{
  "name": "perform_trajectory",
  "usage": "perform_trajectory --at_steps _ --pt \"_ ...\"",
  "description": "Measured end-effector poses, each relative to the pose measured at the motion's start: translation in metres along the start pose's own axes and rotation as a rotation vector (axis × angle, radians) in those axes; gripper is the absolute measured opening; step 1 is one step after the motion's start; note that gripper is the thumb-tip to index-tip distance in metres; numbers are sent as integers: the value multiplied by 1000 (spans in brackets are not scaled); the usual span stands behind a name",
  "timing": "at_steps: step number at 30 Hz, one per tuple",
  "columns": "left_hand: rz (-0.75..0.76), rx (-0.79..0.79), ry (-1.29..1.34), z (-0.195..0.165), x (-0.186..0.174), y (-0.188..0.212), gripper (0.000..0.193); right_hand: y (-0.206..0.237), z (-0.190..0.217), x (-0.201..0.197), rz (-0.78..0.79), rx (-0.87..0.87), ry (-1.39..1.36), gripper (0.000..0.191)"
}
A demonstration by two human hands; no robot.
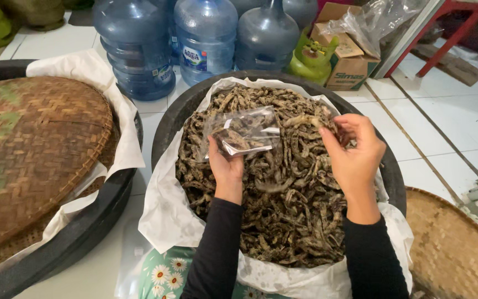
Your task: The person sits on the floor beside a large basin of dried fish and fills small clear plastic bags with pieces taken from the basin by hand. They press the fish into each bag, close it, and set filled bags on a woven tray beside them.
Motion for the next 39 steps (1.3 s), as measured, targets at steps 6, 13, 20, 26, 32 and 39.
perform_trajectory --at_steps 6,13,20,26,32,39 --pt "36 -28 -22 13 1 6 39 -6 46 50 150 -179 115 22" --pt "66 -99 -59 28 -1 10 38 -7 32 103 430 -185 26 30" --pt "29 -70 -100 31 -7 12 46 -13 15 92 533 34 -28 19" --pt "97 -37 -33 26 -2 9 45 -17 31 62 283 -110 -97 20" --pt "105 -115 -104 46 -8 17 44 -16 19 74 123 -116 295 25" --pt "191 -110 -62 45 0 17 48 -10 18 85 355 -178 27 33"
Point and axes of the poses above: each hand's wrist, its own y-axis away from the middle knuckle, its own x-axis out of the palm, z = x × y, the point moved 9 cm from there along -y, towards the middle knuckle, and after that the axes turned 6 degrees about x, right-handed, at the moved point
